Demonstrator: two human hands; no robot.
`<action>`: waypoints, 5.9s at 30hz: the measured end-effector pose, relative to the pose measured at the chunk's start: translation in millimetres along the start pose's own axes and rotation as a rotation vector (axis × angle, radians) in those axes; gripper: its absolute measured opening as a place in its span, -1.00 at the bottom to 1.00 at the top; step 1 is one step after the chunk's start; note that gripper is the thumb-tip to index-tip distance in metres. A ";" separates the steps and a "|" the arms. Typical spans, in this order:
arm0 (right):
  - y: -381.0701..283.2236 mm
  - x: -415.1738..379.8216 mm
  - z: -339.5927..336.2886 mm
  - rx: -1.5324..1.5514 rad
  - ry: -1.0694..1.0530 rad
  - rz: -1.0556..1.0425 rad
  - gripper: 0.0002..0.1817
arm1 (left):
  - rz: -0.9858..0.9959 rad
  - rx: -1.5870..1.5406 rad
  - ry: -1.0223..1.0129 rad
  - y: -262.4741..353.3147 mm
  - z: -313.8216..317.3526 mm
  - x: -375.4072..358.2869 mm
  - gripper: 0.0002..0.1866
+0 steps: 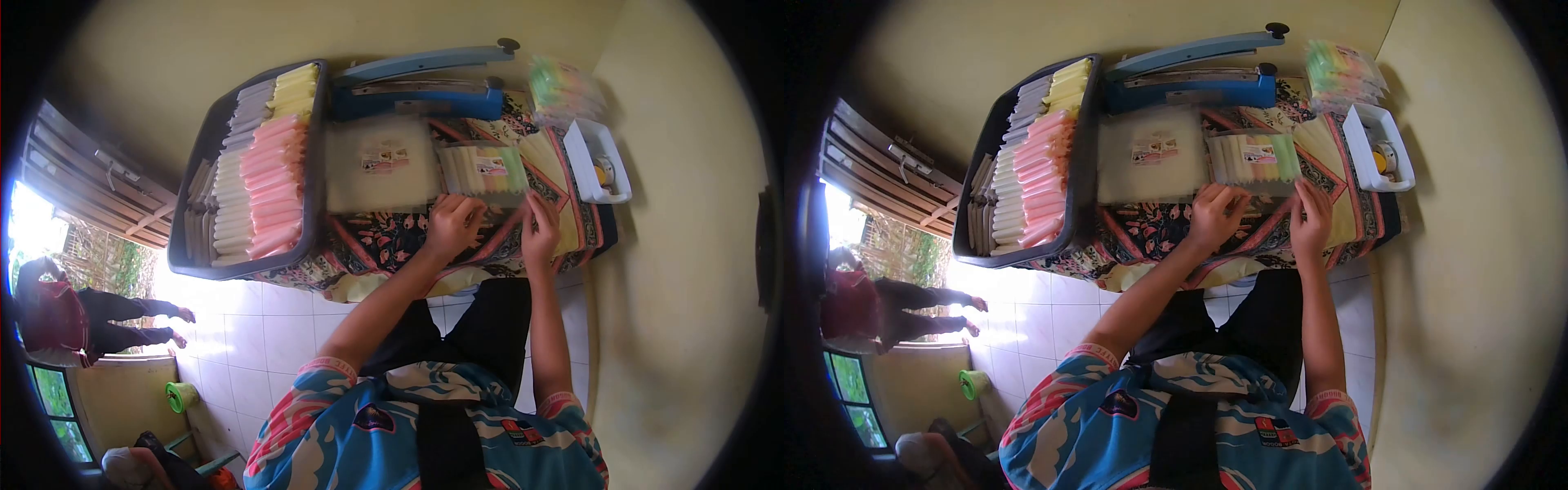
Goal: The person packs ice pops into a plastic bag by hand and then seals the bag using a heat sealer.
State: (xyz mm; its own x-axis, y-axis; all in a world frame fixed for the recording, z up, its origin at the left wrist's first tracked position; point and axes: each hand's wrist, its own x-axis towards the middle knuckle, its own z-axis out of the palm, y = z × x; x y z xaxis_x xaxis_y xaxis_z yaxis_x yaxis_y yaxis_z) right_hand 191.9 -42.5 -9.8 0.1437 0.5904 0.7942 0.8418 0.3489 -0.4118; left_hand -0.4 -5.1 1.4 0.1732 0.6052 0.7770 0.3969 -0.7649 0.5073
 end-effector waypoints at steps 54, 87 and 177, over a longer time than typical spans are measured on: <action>6.4 -18.1 -12.4 0.160 -0.069 0.505 -0.78 | -0.609 0.351 -0.712 -13.4 -360.3 39.7 -0.54; 9.0 -14.3 -12.2 0.237 0.146 0.278 -0.84 | -0.541 -0.220 0.339 -3.7 -367.6 -0.6 -0.83; -40.3 0.9 29.8 0.154 -0.270 0.195 -0.90 | 0.233 0.001 -0.068 -6.8 10.5 21.0 -0.80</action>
State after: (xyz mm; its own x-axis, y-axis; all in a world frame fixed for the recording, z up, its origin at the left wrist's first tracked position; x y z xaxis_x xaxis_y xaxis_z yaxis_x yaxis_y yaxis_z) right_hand 142.6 -34.4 -5.8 0.1338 0.8205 0.5558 0.7210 0.3042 -0.6226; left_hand 10.1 15.1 10.4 0.3201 0.4258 0.8463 0.3398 -0.8855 0.3170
